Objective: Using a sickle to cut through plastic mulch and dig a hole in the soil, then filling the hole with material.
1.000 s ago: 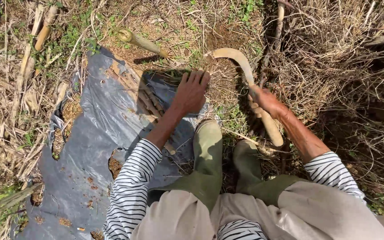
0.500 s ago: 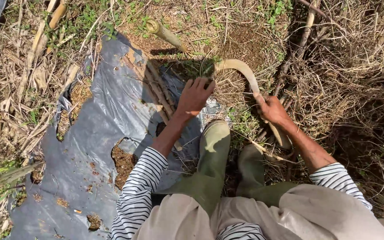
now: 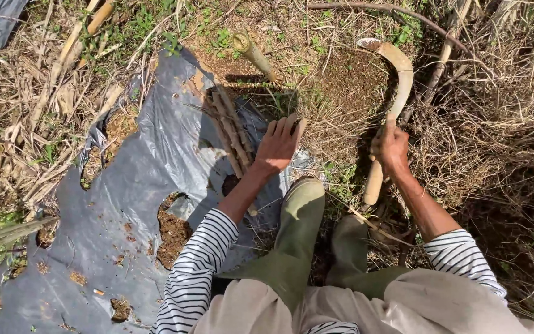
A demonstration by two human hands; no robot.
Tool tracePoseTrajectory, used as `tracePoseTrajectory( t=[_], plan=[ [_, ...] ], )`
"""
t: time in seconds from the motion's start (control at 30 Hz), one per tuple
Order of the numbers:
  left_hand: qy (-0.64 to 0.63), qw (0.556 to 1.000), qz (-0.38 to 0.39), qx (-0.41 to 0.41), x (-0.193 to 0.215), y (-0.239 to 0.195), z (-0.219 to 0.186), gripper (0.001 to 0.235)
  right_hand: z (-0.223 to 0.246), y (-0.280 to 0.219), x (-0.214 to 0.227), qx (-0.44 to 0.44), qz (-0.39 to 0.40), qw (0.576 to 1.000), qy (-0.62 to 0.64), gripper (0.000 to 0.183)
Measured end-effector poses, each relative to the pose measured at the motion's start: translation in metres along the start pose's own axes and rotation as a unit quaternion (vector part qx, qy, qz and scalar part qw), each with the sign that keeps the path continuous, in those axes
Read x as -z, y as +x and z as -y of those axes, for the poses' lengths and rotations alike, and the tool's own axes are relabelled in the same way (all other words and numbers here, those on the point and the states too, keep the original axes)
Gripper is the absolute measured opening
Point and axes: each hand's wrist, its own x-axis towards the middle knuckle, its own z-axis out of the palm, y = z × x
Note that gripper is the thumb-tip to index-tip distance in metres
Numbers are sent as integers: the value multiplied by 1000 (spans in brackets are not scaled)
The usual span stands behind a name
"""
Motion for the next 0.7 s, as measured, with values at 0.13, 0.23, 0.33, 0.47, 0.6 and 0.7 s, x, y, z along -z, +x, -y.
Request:
tracePoseTrajectory(
  t=[0.13, 0.23, 0.33, 0.47, 0.6, 0.7],
  plan=[
    [-11, 995, 90, 28, -9, 0, 0, 38, -10, -19, 7, 25, 97, 971, -219, 64],
    [-18, 991, 122, 43, -27, -5, -4, 53, 16, -11, 7, -41, 35, 995, -85, 55],
    [-31, 987, 146, 59, -25, 0, -7, 56, 14, -18, 2, -72, 27, 997, -7, 56],
    [-25, 987, 152, 56, -19, -1, -9, 50, -16, -39, 14, -32, 166, 959, -229, 56],
    [-8, 985, 161, 59, -17, -1, -11, 50, 21, -22, -10, -45, 35, 996, -66, 50],
    [-39, 989, 127, 70, -14, -1, -13, 52, -10, -14, -12, -25, 48, 996, -71, 51]
  ],
)
